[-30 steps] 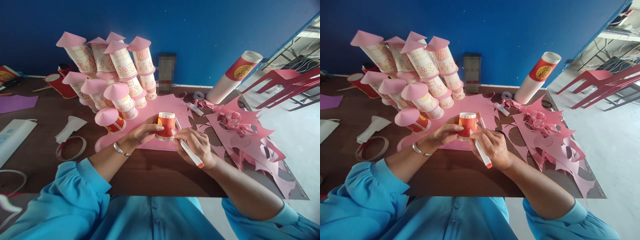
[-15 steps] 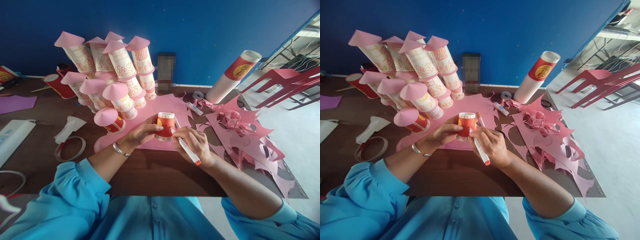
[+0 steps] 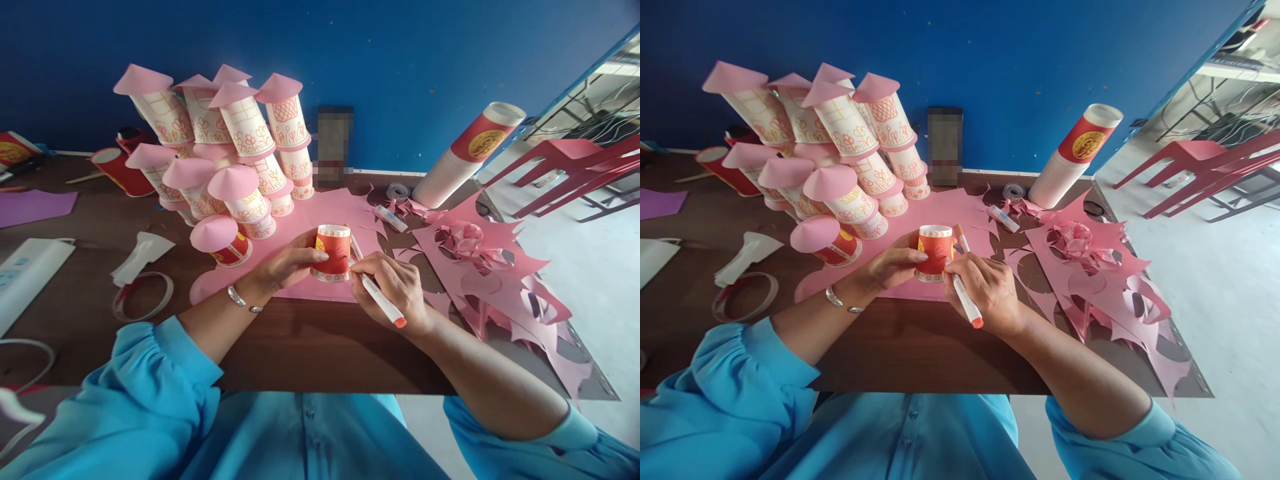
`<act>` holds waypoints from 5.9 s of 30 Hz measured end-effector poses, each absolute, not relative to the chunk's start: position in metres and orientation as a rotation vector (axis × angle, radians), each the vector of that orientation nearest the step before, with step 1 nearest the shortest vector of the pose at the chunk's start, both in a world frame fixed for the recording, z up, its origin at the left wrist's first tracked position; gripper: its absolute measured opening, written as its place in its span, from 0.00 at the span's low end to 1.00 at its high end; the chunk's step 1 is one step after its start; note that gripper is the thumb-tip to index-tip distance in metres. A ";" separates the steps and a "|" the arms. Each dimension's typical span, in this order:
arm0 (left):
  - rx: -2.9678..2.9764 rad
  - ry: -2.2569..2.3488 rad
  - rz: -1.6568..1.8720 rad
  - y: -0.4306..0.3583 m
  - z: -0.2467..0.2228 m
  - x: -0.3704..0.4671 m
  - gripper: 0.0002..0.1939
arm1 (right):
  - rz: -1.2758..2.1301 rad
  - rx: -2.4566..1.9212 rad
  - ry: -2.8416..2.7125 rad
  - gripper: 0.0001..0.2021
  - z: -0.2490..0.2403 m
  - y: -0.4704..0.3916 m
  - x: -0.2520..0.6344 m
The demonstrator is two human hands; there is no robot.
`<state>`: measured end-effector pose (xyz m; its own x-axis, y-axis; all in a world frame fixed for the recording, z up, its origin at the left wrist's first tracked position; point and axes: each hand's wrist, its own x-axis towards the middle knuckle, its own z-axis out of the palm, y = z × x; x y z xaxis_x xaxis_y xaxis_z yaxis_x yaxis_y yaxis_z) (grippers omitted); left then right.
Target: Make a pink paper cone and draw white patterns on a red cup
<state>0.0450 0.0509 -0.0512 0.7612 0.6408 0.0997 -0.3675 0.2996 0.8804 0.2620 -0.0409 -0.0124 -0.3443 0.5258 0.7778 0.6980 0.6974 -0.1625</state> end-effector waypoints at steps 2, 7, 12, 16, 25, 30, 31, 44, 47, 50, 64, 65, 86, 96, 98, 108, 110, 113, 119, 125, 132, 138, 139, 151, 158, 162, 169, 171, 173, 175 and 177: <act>1.074 0.304 0.682 0.051 -0.053 0.045 0.25 | -0.250 -0.940 -2.026 0.08 -0.012 -0.041 0.261; 1.087 0.310 0.686 0.051 -0.051 0.045 0.25 | -0.267 -0.894 -1.997 0.09 -0.013 -0.043 0.259; 1.072 0.286 0.703 0.050 -0.047 0.048 0.23 | -0.275 -0.854 -2.016 0.08 -0.016 -0.041 0.258; 1.088 0.257 0.707 0.050 -0.046 0.049 0.23 | -0.284 -0.859 -2.025 0.08 -0.018 -0.040 0.257; 1.074 0.248 0.700 0.052 -0.049 0.048 0.23 | -0.285 -0.858 -2.031 0.09 -0.018 -0.040 0.258; 1.056 0.267 0.695 0.051 -0.051 0.048 0.25 | -0.279 -0.877 -2.021 0.08 -0.018 -0.040 0.258; 1.053 0.273 0.693 0.051 -0.051 0.048 0.25 | -0.280 -0.886 -2.021 0.08 -0.017 -0.040 0.258; 1.095 0.277 0.659 0.052 -0.050 0.046 0.23 | -0.292 -0.927 -2.013 0.09 -0.015 -0.039 0.260; 1.101 0.273 0.661 0.052 -0.051 0.046 0.22 | -0.291 -0.931 -2.011 0.09 -0.015 -0.039 0.260; 1.093 0.277 0.678 0.052 -0.050 0.046 0.23 | -0.286 -0.906 -2.015 0.09 -0.014 -0.042 0.260; 1.068 0.320 0.680 0.050 -0.047 0.047 0.25 | -0.286 -0.871 -2.035 0.09 -0.017 -0.041 0.259; 1.068 0.318 0.675 0.051 -0.047 0.047 0.26 | -0.286 -0.874 -2.039 0.10 -0.017 -0.041 0.260; 1.105 0.283 0.692 0.052 -0.053 0.045 0.23 | -0.269 -0.870 -2.075 0.10 -0.014 -0.043 0.257; 1.144 0.280 0.692 0.052 -0.051 0.045 0.24 | -0.278 -0.865 -2.060 0.11 -0.016 -0.043 0.256; 1.149 0.275 0.688 0.052 -0.051 0.045 0.23 | -0.281 -0.867 -2.059 0.11 -0.016 -0.043 0.256; 1.161 0.278 0.679 0.054 -0.053 0.045 0.23 | -0.262 -0.867 -2.083 0.11 -0.013 -0.044 0.256; 1.169 0.270 0.677 0.054 -0.052 0.046 0.22 | -0.258 -0.862 -2.088 0.11 -0.012 -0.045 0.255; 1.172 0.272 0.675 0.053 -0.049 0.047 0.22 | -0.250 -0.867 -2.096 0.11 -0.012 -0.046 0.255; 1.175 0.264 0.677 0.053 -0.050 0.047 0.23 | -0.235 -0.860 -2.107 0.11 -0.011 -0.046 0.255; 1.167 0.266 0.670 0.053 -0.047 0.048 0.23 | -0.253 -0.856 -2.097 0.10 -0.013 -0.045 0.256; 1.102 0.296 0.693 0.051 -0.043 0.050 0.25 | -0.276 -0.868 -2.059 0.09 -0.015 -0.042 0.258; 1.075 0.319 0.699 0.050 -0.045 0.049 0.27 | -0.310 -0.895 -2.048 0.07 -0.016 -0.041 0.259; 1.076 0.316 0.703 0.050 -0.045 0.049 0.27 | -0.312 -0.889 -2.046 0.07 -0.016 -0.041 0.260; 1.152 0.290 0.661 0.051 -0.051 0.044 0.26 | -0.235 -0.825 -2.088 0.11 -0.008 -0.046 0.257; 1.165 0.309 0.662 0.048 -0.048 0.043 0.21 | -0.288 -0.859 -2.057 0.08 -0.012 -0.044 0.259; 1.158 0.303 0.660 0.048 -0.044 0.045 0.22 | -0.303 -0.889 -2.046 0.07 -0.014 -0.042 0.260; 1.113 0.344 0.659 0.046 -0.041 0.046 0.23 | -0.314 -0.887 -2.054 0.07 -0.014 -0.042 0.258; 1.125 0.328 0.660 0.047 -0.043 0.046 0.24 | -0.300 -0.879 -2.056 0.08 -0.015 -0.042 0.257; 1.139 0.311 0.659 0.048 -0.045 0.046 0.23 | -0.285 -0.867 -2.061 0.08 -0.015 -0.042 0.257; 1.154 0.305 0.653 0.048 -0.043 0.047 0.22 | -0.276 -0.860 -2.068 0.09 -0.015 -0.043 0.256; 1.161 0.314 0.648 0.048 -0.039 0.048 0.21 | -0.276 -0.856 -2.076 0.09 -0.015 -0.043 0.256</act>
<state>0.0485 0.0479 -0.0390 0.7786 0.6201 0.0957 -0.3085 0.2456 0.9190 0.2557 -0.0434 -0.0150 -0.4031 0.4743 0.7827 0.6624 0.7413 -0.1080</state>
